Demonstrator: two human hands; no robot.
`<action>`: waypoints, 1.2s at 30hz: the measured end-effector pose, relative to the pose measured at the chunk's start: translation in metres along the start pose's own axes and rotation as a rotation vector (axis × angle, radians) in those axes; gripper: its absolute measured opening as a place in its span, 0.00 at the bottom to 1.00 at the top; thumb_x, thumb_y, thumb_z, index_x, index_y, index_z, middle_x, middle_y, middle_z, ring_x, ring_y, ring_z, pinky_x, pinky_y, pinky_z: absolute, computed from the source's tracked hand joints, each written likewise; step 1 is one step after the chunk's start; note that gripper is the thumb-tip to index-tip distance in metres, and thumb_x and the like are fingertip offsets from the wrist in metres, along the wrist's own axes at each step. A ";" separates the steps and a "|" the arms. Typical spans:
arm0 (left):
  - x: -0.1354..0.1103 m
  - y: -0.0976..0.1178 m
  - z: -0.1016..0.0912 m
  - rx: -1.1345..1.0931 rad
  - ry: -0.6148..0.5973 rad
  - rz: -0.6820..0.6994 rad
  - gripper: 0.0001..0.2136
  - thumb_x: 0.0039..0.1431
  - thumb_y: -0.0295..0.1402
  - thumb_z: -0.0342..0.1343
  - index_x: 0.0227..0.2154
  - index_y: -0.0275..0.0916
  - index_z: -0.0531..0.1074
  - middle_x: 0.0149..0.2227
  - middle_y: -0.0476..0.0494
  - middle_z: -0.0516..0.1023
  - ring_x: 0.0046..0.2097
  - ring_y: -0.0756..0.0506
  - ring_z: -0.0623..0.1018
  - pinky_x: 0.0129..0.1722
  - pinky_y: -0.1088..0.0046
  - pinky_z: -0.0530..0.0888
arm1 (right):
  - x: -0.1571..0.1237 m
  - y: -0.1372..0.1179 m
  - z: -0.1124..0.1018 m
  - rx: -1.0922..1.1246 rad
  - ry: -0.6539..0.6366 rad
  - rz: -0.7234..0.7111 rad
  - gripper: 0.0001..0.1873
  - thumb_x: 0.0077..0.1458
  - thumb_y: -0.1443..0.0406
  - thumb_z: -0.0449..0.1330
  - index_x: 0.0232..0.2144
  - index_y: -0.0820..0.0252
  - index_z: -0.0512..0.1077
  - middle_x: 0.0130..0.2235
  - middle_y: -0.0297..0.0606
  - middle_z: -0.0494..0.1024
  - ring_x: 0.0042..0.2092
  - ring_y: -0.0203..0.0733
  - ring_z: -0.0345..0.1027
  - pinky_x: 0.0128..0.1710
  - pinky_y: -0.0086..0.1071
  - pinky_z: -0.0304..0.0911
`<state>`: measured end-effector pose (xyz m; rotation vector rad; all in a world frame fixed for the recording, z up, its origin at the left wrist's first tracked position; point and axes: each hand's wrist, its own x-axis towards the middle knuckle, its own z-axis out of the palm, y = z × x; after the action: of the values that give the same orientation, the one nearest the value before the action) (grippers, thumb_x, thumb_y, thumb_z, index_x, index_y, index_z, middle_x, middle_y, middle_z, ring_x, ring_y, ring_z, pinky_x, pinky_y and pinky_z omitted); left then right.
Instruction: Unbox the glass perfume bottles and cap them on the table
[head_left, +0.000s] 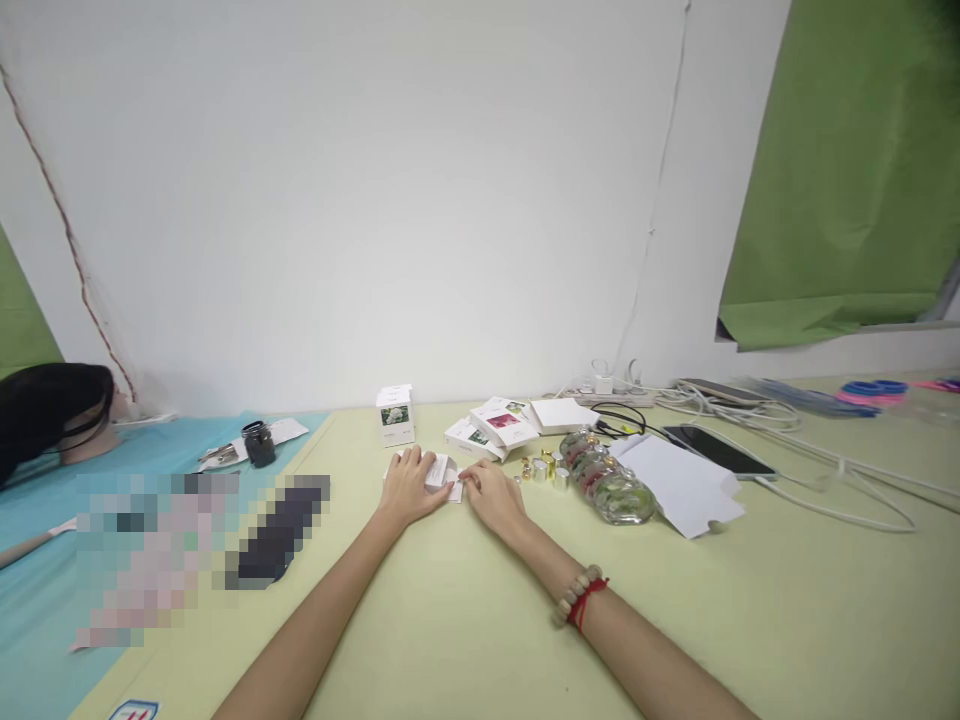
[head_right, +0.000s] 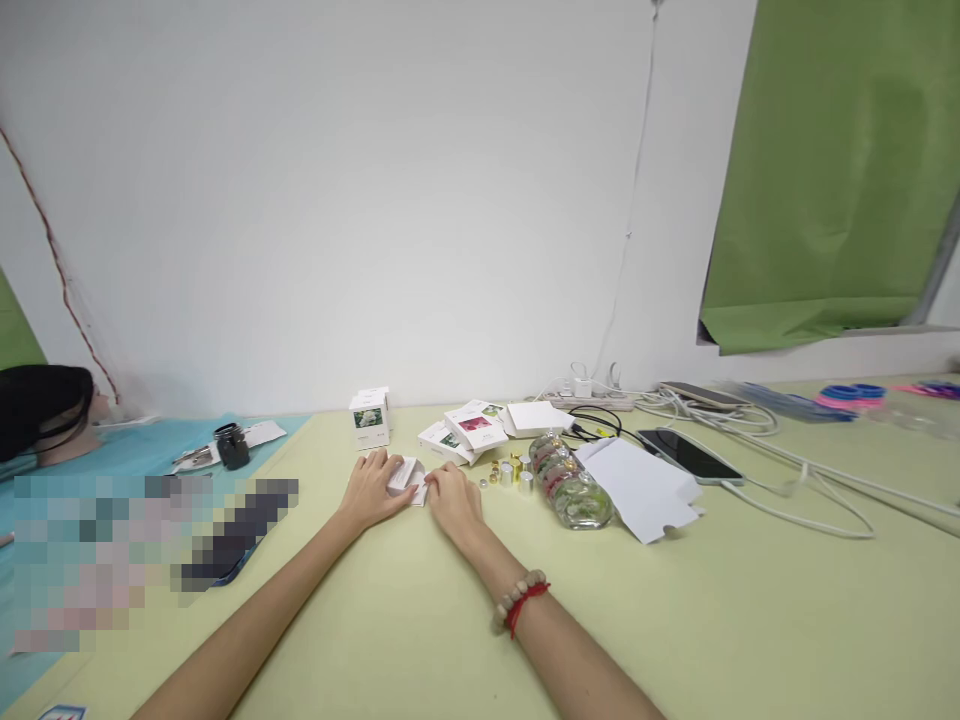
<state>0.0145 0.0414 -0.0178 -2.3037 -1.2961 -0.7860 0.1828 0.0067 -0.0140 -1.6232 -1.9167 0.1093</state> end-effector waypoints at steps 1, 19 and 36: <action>0.000 0.000 -0.001 -0.010 -0.006 0.007 0.17 0.52 0.47 0.47 0.38 0.42 0.66 0.37 0.42 0.67 0.41 0.42 0.67 0.41 0.65 0.62 | 0.001 0.000 -0.001 -0.009 0.005 0.036 0.15 0.53 0.65 0.47 0.36 0.53 0.73 0.42 0.35 0.72 0.41 0.37 0.66 0.37 0.28 0.53; -0.002 -0.009 0.010 -0.063 -0.090 -0.138 0.20 0.57 0.43 0.42 0.51 0.44 0.61 0.58 0.43 0.57 0.60 0.38 0.54 0.53 0.58 0.58 | -0.003 -0.004 -0.009 -0.030 -0.082 0.122 0.14 0.48 0.60 0.51 0.24 0.53 0.76 0.27 0.34 0.77 0.31 0.36 0.68 0.25 0.27 0.48; -0.003 -0.018 -0.005 -0.194 -0.199 0.037 0.38 0.42 0.59 0.50 0.56 0.47 0.54 0.58 0.44 0.58 0.60 0.38 0.55 0.55 0.59 0.56 | -0.005 -0.011 -0.009 -0.041 -0.087 0.209 0.14 0.45 0.53 0.55 0.24 0.53 0.77 0.29 0.36 0.78 0.34 0.40 0.70 0.29 0.29 0.53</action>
<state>-0.0033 0.0456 -0.0145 -2.6096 -1.3052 -0.7124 0.1777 -0.0035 -0.0039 -1.8713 -1.8173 0.2308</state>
